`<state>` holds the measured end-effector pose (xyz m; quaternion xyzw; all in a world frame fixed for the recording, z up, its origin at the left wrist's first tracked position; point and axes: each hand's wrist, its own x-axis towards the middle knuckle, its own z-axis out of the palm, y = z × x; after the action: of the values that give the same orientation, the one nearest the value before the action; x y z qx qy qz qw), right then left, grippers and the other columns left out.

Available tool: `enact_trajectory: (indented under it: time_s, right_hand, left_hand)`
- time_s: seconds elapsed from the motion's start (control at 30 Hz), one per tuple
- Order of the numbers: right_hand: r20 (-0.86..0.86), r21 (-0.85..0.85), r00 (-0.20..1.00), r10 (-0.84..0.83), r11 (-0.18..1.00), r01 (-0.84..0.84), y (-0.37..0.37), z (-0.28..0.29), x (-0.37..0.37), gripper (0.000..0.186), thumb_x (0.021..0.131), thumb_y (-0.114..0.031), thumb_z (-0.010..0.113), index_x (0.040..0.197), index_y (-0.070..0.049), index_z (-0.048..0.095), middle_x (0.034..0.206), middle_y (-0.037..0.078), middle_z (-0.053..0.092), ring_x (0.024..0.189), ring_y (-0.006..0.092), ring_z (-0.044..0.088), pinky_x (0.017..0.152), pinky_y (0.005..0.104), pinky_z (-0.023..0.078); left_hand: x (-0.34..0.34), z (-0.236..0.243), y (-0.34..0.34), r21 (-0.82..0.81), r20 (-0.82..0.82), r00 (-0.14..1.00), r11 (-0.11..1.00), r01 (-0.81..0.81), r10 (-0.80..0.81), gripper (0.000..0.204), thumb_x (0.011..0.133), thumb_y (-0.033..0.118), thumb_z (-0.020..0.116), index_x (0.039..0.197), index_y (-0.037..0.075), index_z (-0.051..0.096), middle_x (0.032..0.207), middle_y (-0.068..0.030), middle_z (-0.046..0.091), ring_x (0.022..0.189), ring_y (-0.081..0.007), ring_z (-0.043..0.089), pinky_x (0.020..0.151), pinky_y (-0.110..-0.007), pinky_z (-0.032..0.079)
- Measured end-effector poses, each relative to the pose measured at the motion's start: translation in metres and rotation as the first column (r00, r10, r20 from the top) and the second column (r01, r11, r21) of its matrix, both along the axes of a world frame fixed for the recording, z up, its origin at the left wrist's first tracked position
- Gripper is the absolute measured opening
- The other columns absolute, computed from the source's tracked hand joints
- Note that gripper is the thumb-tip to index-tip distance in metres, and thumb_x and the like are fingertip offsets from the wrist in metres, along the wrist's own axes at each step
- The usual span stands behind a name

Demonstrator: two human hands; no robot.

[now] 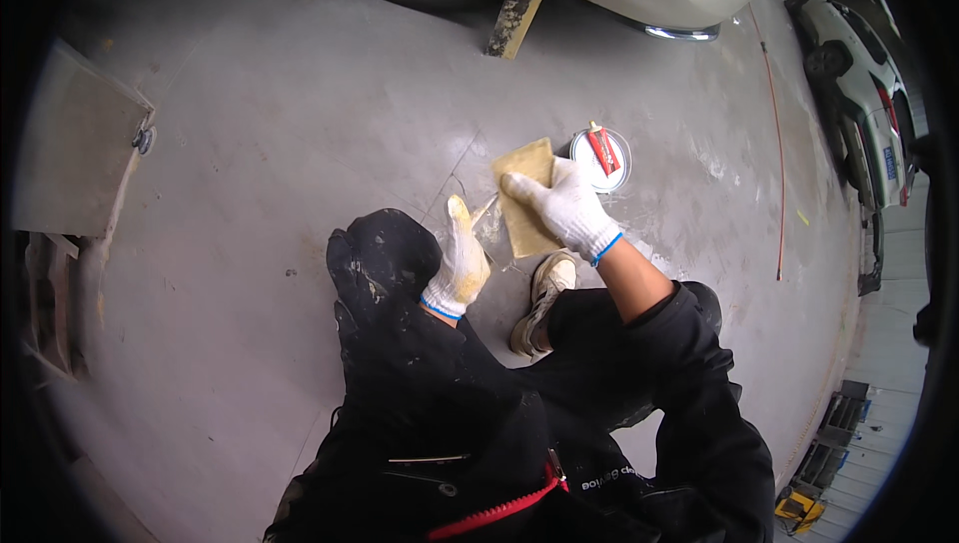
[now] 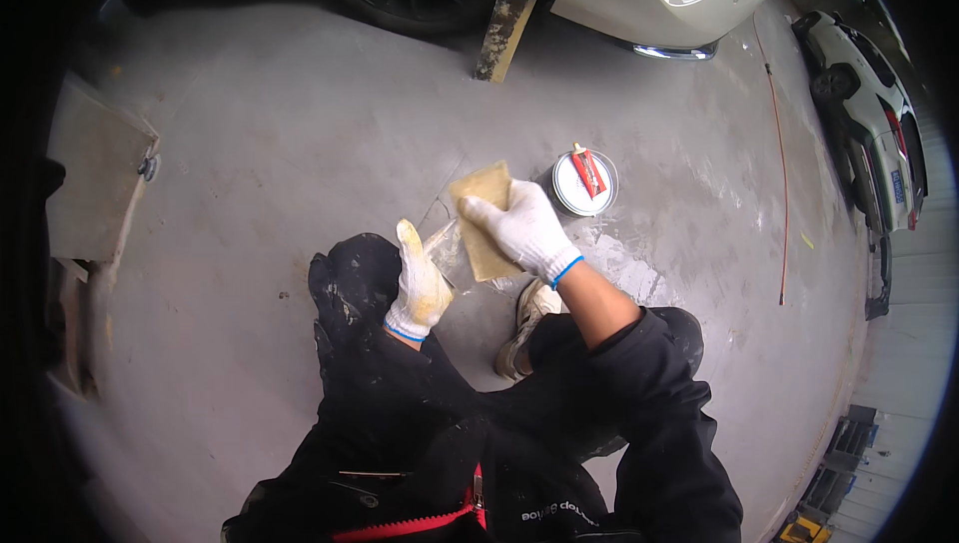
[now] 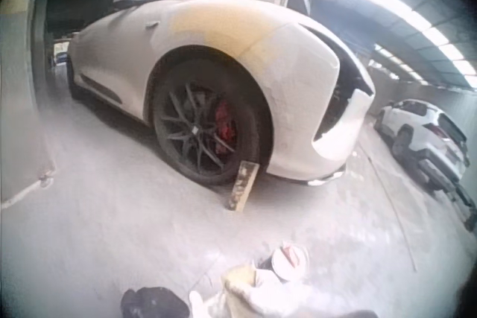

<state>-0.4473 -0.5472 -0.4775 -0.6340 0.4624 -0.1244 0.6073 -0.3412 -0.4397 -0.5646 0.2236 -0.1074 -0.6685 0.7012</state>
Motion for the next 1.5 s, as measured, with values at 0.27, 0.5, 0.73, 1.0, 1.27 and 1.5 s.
enact_trajectory:
  time_s: [0.27, 0.5, 0.73, 1.0, 1.27, 1.5]
  right_hand:
    - [-0.053, -0.106, 0.991, 0.125, 0.986, -0.130, 0.001, -0.007, 0.000, 0.031, 0.097, -0.026, 0.075, 0.109, 0.002, 0.074, 0.091, 0.011, 0.078, 0.083, 0.0173, 0.074, 0.077, 0.0357, 0.058]
    - [-0.066, -0.150, 0.930, -0.360, 0.925, 0.348, -0.079, -0.006, -0.027, 0.031, 0.098, -0.025, 0.075, 0.115, 0.001, 0.069, 0.096, 0.009, 0.076, 0.081, 0.0193, 0.074, 0.072, 0.0355, 0.060]
    - [0.176, 0.120, 0.905, -0.387, 0.921, 0.370, -0.050, 0.012, -0.016, 0.030, 0.099, -0.024, 0.075, 0.118, -0.001, 0.068, 0.098, 0.007, 0.074, 0.081, 0.0175, 0.073, 0.073, 0.0353, 0.062]
    - [-0.090, -0.123, 0.996, 0.029, 0.992, -0.040, -0.036, 0.017, -0.015, 0.030, 0.098, -0.027, 0.077, 0.112, -0.001, 0.073, 0.094, 0.006, 0.077, 0.079, 0.0138, 0.072, 0.074, 0.0322, 0.059]
    - [-0.248, -0.577, 0.953, 0.175, 0.763, -0.290, -0.016, -0.001, -0.008, 0.033, 0.092, -0.026, 0.079, 0.110, 0.001, 0.070, 0.095, 0.021, 0.076, 0.087, 0.0357, 0.075, 0.083, 0.0397, 0.058]
    - [0.022, -0.179, 0.978, -0.208, 0.961, 0.209, -0.014, -0.015, 0.001, 0.025, 0.099, -0.016, 0.073, 0.115, 0.003, 0.071, 0.096, 0.007, 0.077, 0.081, 0.0144, 0.071, 0.073, 0.0328, 0.059]
  left_hand:
    - [0.004, -0.041, 0.006, -0.299, 0.856, 0.401, 0.946, -0.129, 0.325, 0.059, 0.107, 0.027, 0.052, 0.155, -0.007, 0.041, 0.149, -0.0215, 0.055, 0.132, -0.0332, 0.058, 0.112, -0.042, 0.048]
    - [0.028, -0.050, 0.013, -0.624, 0.767, -0.337, 0.757, -0.195, 0.546, 0.061, 0.086, -0.005, 0.069, 0.144, -0.012, 0.053, 0.134, -0.0255, 0.065, 0.109, -0.0410, 0.068, 0.094, -0.045, 0.058]
    - [0.022, -0.014, -0.002, -0.135, 0.794, 0.495, 0.897, -0.422, 0.352, 0.044, 0.108, 0.024, 0.060, 0.138, -0.008, 0.058, 0.122, -0.0159, 0.071, 0.106, -0.0215, 0.070, 0.093, -0.034, 0.057]
    - [0.031, -0.028, 0.001, -0.239, 0.953, 0.192, 0.971, 0.004, 0.234, 0.040, 0.103, 0.007, 0.058, 0.140, -0.007, 0.056, 0.125, -0.0161, 0.065, 0.109, -0.0233, 0.064, 0.093, -0.034, 0.052]
    - [0.008, -0.083, -0.001, -0.300, 0.948, 0.067, 0.946, -0.125, 0.310, 0.062, 0.096, -0.011, 0.046, 0.157, -0.004, 0.041, 0.154, -0.0276, 0.051, 0.141, -0.0401, 0.053, 0.118, -0.044, 0.044]
    - [0.009, -0.078, -0.001, -0.262, 0.899, 0.331, 0.958, -0.115, 0.286, 0.049, 0.104, -0.004, 0.046, 0.153, -0.003, 0.047, 0.154, -0.0187, 0.054, 0.140, -0.0294, 0.054, 0.117, -0.037, 0.044]
